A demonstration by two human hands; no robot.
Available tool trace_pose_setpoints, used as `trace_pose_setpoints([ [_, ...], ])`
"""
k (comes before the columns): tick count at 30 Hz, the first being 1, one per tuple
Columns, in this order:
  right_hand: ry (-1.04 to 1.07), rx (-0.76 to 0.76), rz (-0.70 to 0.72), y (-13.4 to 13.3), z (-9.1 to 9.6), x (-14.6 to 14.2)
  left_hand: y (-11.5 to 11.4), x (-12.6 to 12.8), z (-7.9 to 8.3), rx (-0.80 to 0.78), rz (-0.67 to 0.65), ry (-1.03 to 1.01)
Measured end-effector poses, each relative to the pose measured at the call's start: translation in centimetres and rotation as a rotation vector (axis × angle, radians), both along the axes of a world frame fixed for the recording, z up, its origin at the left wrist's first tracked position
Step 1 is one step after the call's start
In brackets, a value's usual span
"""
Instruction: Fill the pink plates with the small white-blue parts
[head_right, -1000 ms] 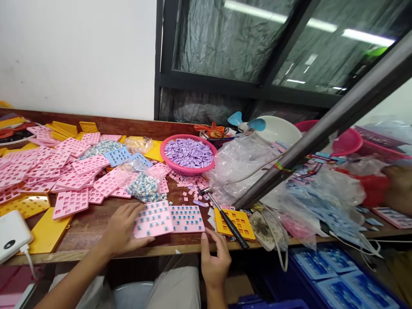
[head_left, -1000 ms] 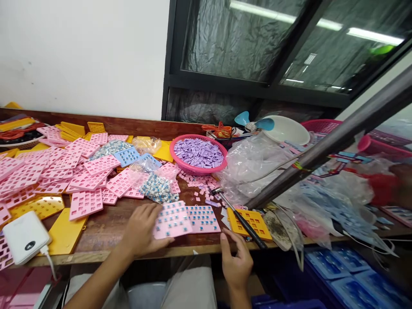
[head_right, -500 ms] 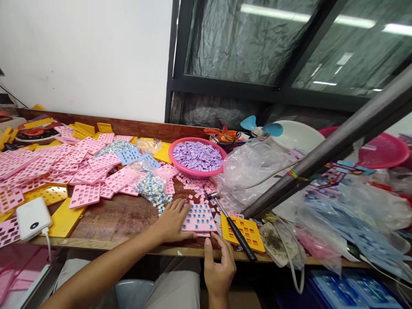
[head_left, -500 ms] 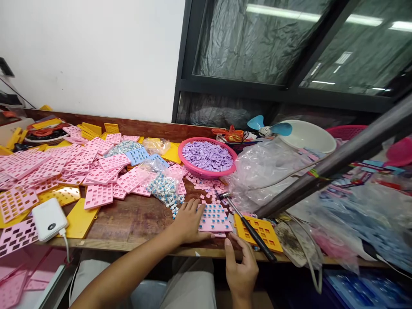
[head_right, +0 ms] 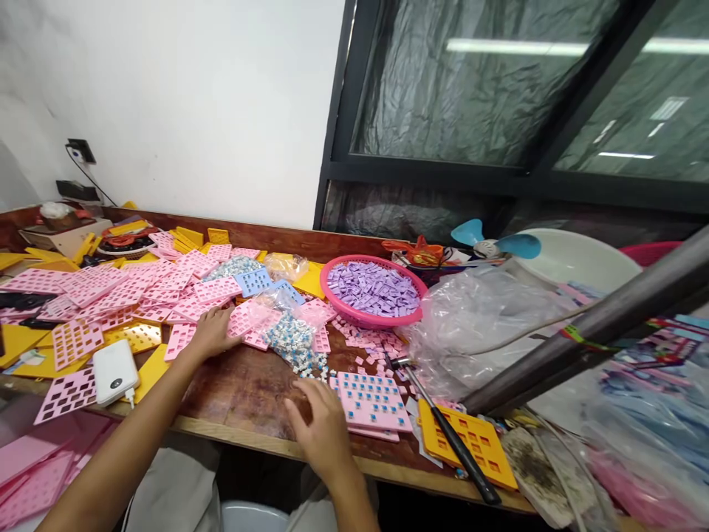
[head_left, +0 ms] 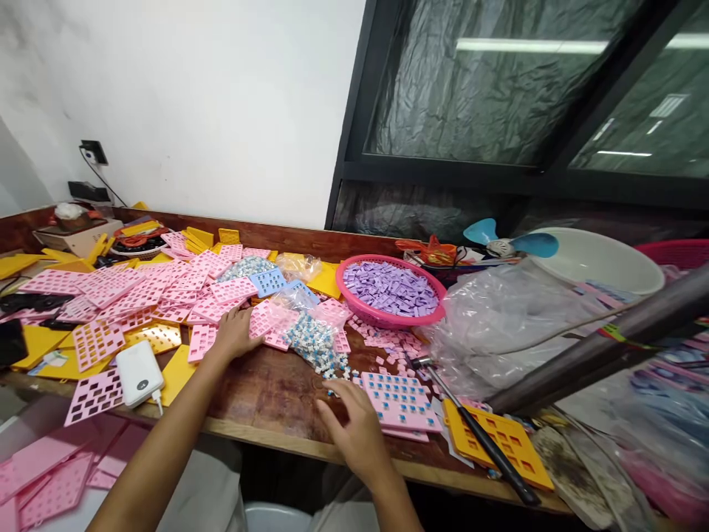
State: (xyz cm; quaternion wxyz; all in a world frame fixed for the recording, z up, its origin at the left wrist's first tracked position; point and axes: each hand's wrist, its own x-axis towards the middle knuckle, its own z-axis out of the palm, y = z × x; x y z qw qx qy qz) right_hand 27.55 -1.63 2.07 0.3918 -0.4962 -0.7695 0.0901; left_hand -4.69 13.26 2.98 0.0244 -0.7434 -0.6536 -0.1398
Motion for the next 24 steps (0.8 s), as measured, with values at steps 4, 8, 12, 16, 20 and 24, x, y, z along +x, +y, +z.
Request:
trace_pose_setpoints([
  [4, -0.233, -0.095, 0.072, 5.5, 1.0, -3.8, 0.4, 1.0, 0.9, -0.047, 0.053, -0.004],
  [8, -0.354, -0.136, 0.079, 10.6, 1.5, -4.9, -0.1, 2.2, 1.5, 0.031, 0.089, -0.071],
  [12, -0.373, -0.146, 0.062, 13.5, 1.7, -4.9, -2.5, 2.5, 1.7, 0.11, 0.098, -0.139],
  [16, -0.261, -0.128, 0.077, 14.4, 1.0, -4.3, -7.5, 2.0, 0.9, 0.217, 0.07, -0.222],
  [20, -0.075, -0.114, 0.017, 14.4, 0.6, -3.5, -13.0, 3.3, -1.0, 0.265, 0.084, -0.157],
  [24, -0.043, -0.205, -0.164, 14.1, 1.3, -2.1, -16.0, 6.3, -3.3, 0.183, 0.04, -0.155],
])
